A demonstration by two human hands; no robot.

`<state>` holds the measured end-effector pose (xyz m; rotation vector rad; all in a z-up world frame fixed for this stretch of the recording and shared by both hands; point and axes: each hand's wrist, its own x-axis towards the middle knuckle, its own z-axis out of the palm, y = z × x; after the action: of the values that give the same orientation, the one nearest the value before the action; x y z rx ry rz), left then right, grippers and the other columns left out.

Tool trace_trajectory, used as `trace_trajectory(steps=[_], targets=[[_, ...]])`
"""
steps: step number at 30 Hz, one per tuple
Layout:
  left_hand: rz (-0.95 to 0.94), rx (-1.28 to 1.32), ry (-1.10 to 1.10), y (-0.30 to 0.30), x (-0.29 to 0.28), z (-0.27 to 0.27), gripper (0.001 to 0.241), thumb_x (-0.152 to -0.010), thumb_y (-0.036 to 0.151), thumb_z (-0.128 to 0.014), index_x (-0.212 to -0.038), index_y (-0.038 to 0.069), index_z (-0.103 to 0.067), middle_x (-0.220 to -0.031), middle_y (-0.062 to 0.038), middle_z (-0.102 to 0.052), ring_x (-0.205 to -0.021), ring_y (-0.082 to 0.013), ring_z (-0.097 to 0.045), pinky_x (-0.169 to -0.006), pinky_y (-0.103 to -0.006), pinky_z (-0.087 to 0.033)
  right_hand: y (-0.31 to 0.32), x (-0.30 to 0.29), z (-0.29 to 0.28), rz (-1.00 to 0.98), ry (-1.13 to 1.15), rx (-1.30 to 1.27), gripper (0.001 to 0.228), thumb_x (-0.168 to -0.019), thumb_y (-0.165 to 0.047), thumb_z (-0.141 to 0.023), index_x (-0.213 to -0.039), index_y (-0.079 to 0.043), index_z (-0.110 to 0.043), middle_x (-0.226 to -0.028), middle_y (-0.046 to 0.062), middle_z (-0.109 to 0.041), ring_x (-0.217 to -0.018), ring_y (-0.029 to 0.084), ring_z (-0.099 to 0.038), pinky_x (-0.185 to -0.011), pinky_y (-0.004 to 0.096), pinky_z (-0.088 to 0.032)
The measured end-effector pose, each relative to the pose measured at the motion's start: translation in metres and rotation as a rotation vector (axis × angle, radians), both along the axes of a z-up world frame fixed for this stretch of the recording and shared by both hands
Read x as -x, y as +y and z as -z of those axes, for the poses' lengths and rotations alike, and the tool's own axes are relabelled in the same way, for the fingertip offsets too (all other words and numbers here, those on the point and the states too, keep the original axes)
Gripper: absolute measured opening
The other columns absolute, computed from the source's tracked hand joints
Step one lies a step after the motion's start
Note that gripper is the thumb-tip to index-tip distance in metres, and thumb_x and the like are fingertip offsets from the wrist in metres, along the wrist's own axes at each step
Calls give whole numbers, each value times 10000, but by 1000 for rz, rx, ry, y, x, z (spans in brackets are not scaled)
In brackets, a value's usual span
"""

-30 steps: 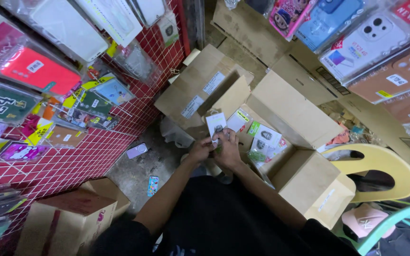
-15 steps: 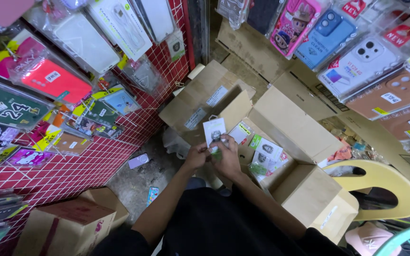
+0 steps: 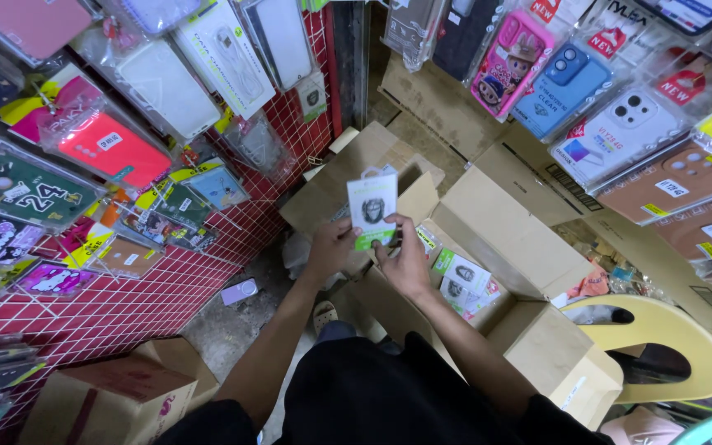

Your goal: The person takes small retail-packaged phone accessories out of a cardboard shipping box, turns each package over, and hangs them on the wall display rack of phone cases and accessories. They continue removing packaged items from the box and placing them onto the display hooks.

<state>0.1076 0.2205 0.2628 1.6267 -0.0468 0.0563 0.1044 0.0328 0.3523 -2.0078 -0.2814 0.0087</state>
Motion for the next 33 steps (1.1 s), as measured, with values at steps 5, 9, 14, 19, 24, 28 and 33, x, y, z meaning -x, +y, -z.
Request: trace_trajectory(steps=[5,9,14,19,24,28,33], targets=[[-59,-74,-22,-6,-13,-66,248,-996,72,-642,-1217,-25,-702,-883,-41,-744,-767,-53,-609,-684,-268,-525,7,-16,-22,8,-95,-95,561,-833,-16,-799,-1282,-85,-471,-1098,139,-683,-871,223,-687,-706,341,-575],[-83,-66,-138,-6,-23,-93,258,-1009,79,-646,-1234,-40,-689,-919,-44,-754,-805,-42,-607,-704,-256,-525,10,-28,-42,5,-215,-151,565,-835,20,-799,-1277,-71,-460,-1144,143,-668,-907,221,-685,-676,320,-586],[-65,24,-135,-7,-31,-110,287,-1018,86,-624,-1275,-35,-661,-986,-32,-760,-861,-26,-624,-752,-240,-542,12,-32,-53,2,-258,-155,569,-849,7,-799,-1296,-73,-457,-1161,144,-656,-966,231,-683,-737,336,-587],[-73,19,-210,-11,-31,-134,287,-1017,79,-627,-1282,-26,-666,-1022,-29,-767,-898,-22,-642,-776,-236,-556,19,-33,-77,-21,-348,-133,663,-808,-37,-860,-1317,-67,-438,-1249,169,-594,-1115,283,-636,-947,396,-531],[-174,-118,-196,-19,-24,-176,303,-988,94,-693,-1283,32,-717,-907,-38,-777,-792,-27,-632,-694,-238,-550,28,-42,-84,32,-555,-87,742,-756,-56,-899,-1338,-68,-438,-1448,229,-467,-1372,389,-503,-1142,439,-432],[-201,-95,-206,-18,-23,-175,332,-969,108,-715,-1297,54,-706,-935,-36,-793,-804,-20,-656,-695,-235,-559,28,-46,-87,25,-554,-98,722,-770,-32,-892,-1344,-74,-456,-1478,210,-482,-1387,372,-518,-1156,443,-438],[-124,29,-197,-13,-22,-184,392,-992,168,-708,-1362,47,-666,-1074,-84,-773,-868,-81,-701,-716,-264,-591,26,-48,-99,-123,-331,-309,666,-812,49,-819,-1354,-61,-449,-1544,172,-453,-1372,274,-553,-997,371,-527]])
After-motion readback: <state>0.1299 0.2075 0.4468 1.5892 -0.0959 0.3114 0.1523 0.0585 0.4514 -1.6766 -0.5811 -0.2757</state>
